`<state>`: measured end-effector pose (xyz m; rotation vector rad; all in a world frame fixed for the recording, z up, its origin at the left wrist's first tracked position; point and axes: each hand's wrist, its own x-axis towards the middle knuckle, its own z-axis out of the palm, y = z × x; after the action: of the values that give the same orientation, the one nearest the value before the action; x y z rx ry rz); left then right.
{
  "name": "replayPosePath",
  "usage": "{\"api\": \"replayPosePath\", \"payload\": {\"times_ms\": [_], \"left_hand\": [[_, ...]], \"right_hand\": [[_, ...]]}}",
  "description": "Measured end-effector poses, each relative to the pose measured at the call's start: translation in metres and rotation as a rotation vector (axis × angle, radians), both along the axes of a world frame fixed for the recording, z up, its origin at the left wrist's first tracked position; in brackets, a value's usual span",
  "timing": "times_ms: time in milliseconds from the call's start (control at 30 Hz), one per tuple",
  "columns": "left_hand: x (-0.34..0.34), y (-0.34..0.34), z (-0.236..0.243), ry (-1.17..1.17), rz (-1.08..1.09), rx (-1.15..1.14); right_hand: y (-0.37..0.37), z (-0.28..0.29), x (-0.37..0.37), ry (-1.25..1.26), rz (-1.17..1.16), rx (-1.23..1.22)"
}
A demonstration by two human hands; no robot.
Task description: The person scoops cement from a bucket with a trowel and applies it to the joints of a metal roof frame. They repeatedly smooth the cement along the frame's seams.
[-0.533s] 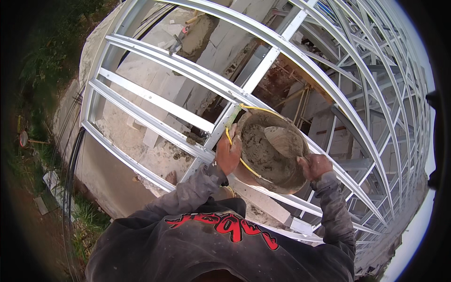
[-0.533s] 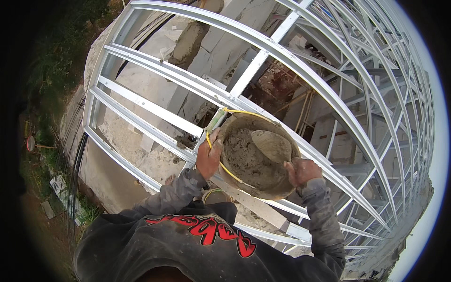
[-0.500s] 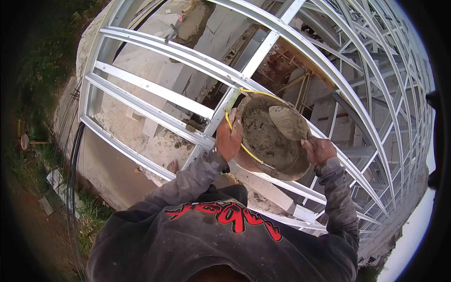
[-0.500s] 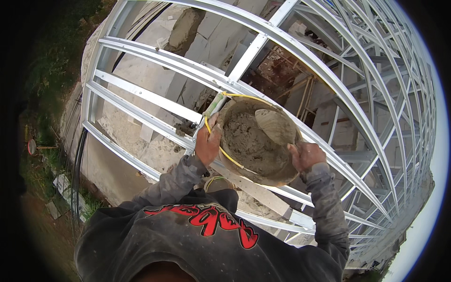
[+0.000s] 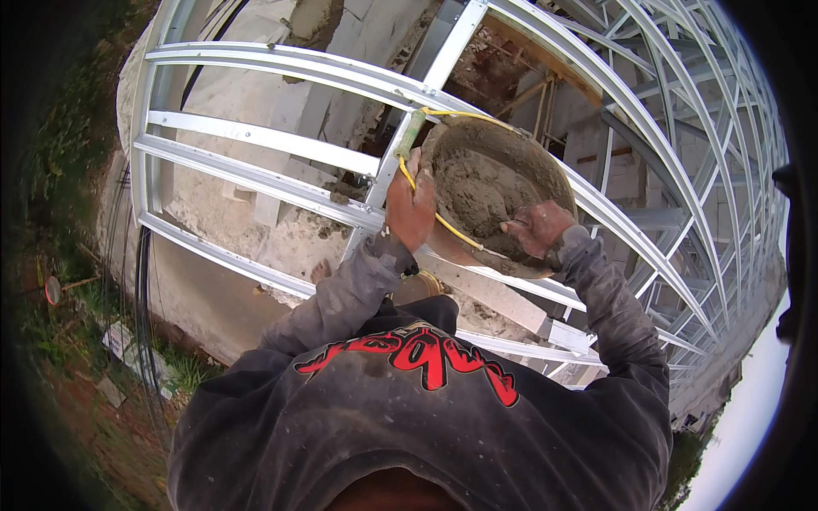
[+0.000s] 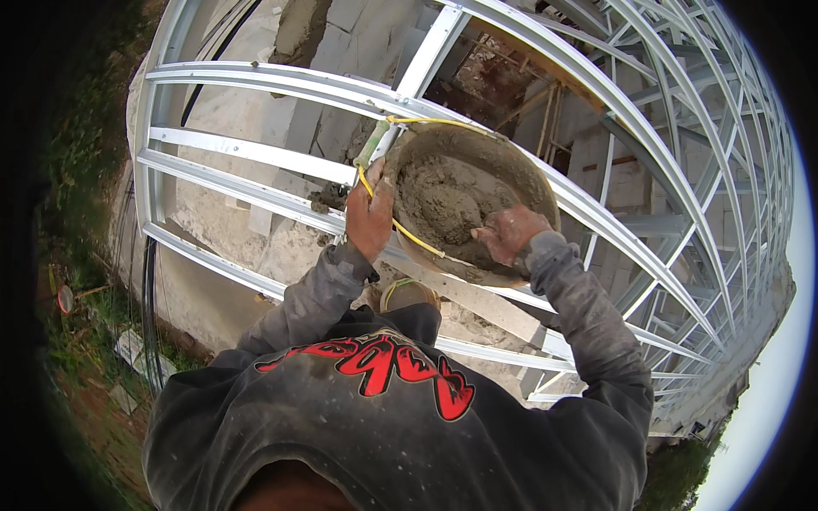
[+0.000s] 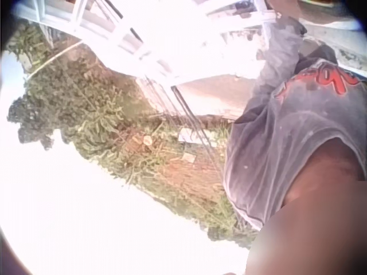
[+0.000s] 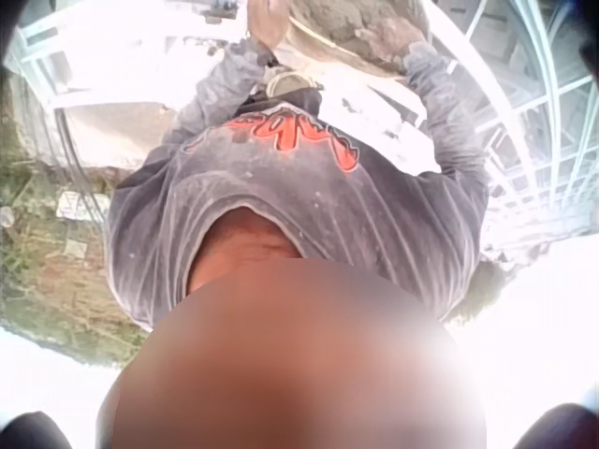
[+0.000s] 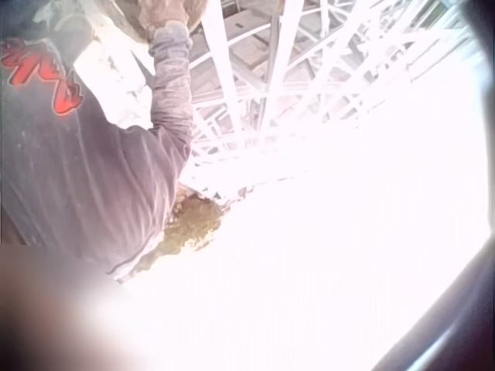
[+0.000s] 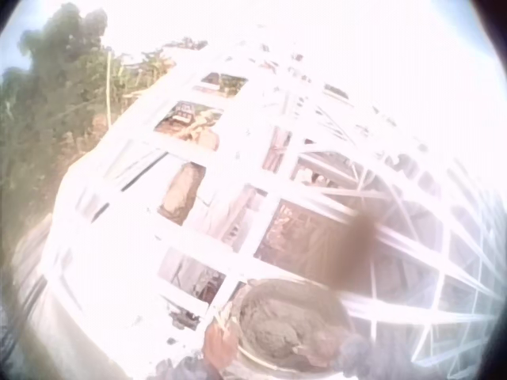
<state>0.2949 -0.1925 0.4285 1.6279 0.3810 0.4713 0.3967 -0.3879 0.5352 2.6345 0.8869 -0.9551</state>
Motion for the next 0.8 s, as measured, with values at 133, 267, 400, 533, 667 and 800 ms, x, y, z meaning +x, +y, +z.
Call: {"api": "replayPosePath", "payload": {"times_ms": [133,267,400,533,667,800], "left_hand": [[0.001,0.0,-0.001,-0.044,-0.007,-0.01],[-0.001,0.001,-0.003,0.007,-0.061,-0.089],[-0.001,0.005,0.004,0.025,-0.104,-0.083],[-0.002,0.011,0.018,-0.167,-0.141,-0.081],[-0.013,0.029,0.01,-0.037,-0.327,-0.297],[-0.012,0.074,-0.018,-0.067,-0.247,-0.062]], "right_hand": [[-0.026,-0.002,0.01,0.255,-0.145,0.242],[-0.053,0.003,0.01,0.42,-0.427,0.409],[-0.058,0.02,-0.007,0.299,-0.564,0.562],[-0.046,0.051,-0.028,0.066,-0.575,0.5],[-0.019,0.079,-0.034,0.113,-0.603,0.687],[0.035,0.101,-0.008,0.086,-0.556,0.764]]}}
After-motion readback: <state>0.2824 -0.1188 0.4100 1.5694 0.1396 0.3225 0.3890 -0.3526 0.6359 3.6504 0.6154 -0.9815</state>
